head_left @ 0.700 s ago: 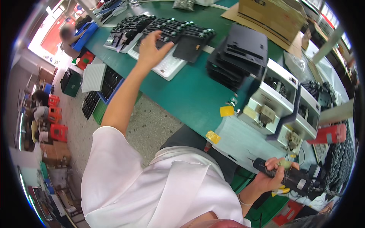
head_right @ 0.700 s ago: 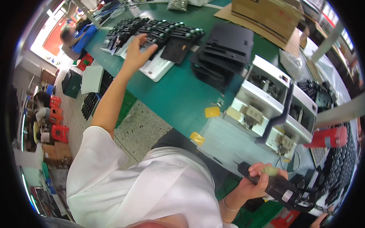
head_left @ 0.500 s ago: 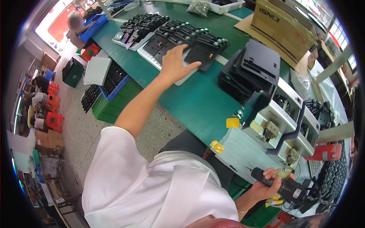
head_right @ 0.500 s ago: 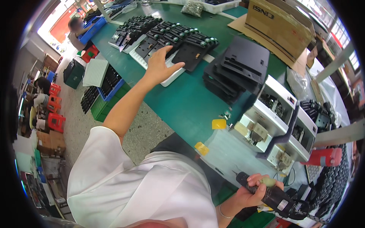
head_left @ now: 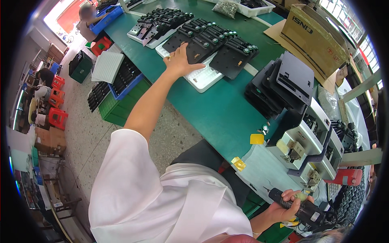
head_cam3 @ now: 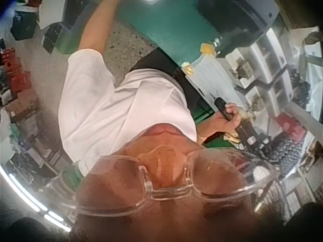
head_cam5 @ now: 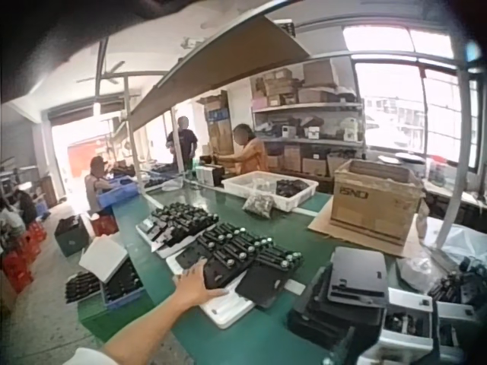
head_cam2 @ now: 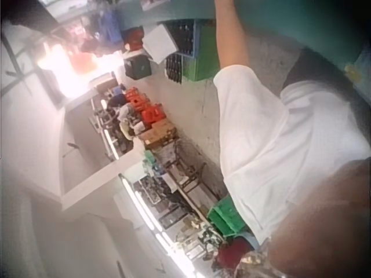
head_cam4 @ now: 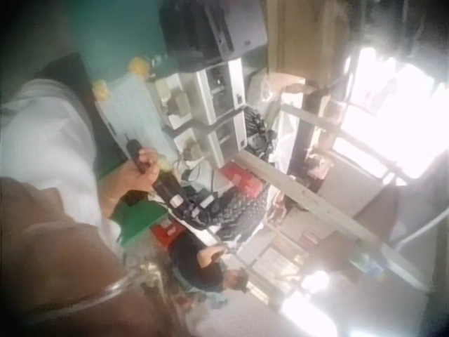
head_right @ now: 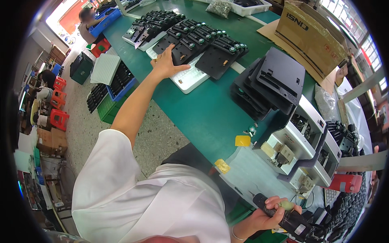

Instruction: Using an electric screwdriver to secure screws into plastic housing components on an assembly line.

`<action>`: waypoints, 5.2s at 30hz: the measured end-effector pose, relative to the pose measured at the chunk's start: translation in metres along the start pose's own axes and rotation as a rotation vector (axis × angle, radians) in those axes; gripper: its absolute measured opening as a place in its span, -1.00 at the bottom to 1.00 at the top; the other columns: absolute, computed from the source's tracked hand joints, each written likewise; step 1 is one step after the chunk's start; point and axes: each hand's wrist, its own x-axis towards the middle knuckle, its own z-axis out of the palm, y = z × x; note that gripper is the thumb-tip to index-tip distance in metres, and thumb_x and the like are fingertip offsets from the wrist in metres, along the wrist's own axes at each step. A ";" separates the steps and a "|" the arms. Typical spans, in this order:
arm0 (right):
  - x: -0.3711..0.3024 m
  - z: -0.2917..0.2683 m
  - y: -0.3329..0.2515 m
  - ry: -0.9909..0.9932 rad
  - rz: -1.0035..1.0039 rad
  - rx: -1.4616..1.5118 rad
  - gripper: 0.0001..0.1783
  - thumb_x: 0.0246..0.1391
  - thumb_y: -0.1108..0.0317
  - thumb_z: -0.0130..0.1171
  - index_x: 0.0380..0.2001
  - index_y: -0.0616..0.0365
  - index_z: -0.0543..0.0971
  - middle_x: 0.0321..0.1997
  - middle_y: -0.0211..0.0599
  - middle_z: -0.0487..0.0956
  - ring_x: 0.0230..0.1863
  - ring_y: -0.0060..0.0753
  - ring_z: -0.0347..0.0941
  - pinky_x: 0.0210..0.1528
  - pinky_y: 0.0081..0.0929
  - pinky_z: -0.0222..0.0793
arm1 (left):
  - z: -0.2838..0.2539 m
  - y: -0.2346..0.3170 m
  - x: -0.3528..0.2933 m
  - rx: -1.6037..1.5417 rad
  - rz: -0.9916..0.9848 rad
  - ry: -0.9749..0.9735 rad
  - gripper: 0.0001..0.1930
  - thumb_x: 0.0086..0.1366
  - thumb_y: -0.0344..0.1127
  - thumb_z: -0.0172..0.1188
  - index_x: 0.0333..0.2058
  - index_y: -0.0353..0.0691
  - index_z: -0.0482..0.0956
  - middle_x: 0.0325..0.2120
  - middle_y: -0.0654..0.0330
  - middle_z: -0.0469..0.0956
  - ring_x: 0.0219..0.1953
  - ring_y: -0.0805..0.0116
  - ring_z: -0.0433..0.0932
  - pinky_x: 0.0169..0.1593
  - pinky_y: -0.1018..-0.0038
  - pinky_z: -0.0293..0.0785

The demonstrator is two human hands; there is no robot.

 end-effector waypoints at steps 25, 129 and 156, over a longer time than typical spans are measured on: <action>-0.006 -0.001 0.003 -0.022 0.018 0.024 -0.51 0.05 0.45 0.09 0.05 0.11 0.23 -0.58 -0.42 0.35 -0.58 -0.55 0.28 -0.46 -0.53 0.23 | -0.006 0.027 0.022 -0.016 0.069 0.197 0.19 -0.19 0.43 0.34 0.33 -0.06 0.05 0.23 0.00 0.29 0.26 -0.03 0.18 0.24 0.05 -0.11; 0.019 0.010 -0.001 -0.334 0.008 -0.038 -0.41 0.04 0.37 0.30 0.03 0.08 0.18 -0.61 -0.28 0.38 -0.71 -0.42 0.32 -0.64 -0.43 0.35 | 0.086 0.162 -0.292 -0.570 1.338 0.093 -0.61 -0.18 -0.26 0.37 -0.27 0.28 0.63 -0.21 0.38 0.46 -0.11 0.38 0.44 0.21 0.16 0.05; 0.000 0.011 0.015 -0.424 -0.281 -0.443 -0.49 0.02 0.56 0.19 -0.01 0.12 0.20 -0.66 -0.24 0.38 -0.74 -0.40 0.28 -0.65 -0.40 0.35 | 0.066 0.060 -0.292 -0.695 1.232 0.058 -0.75 0.08 -0.40 0.25 -0.23 0.09 0.60 -0.17 0.31 0.49 -0.05 0.36 0.43 0.06 0.27 0.26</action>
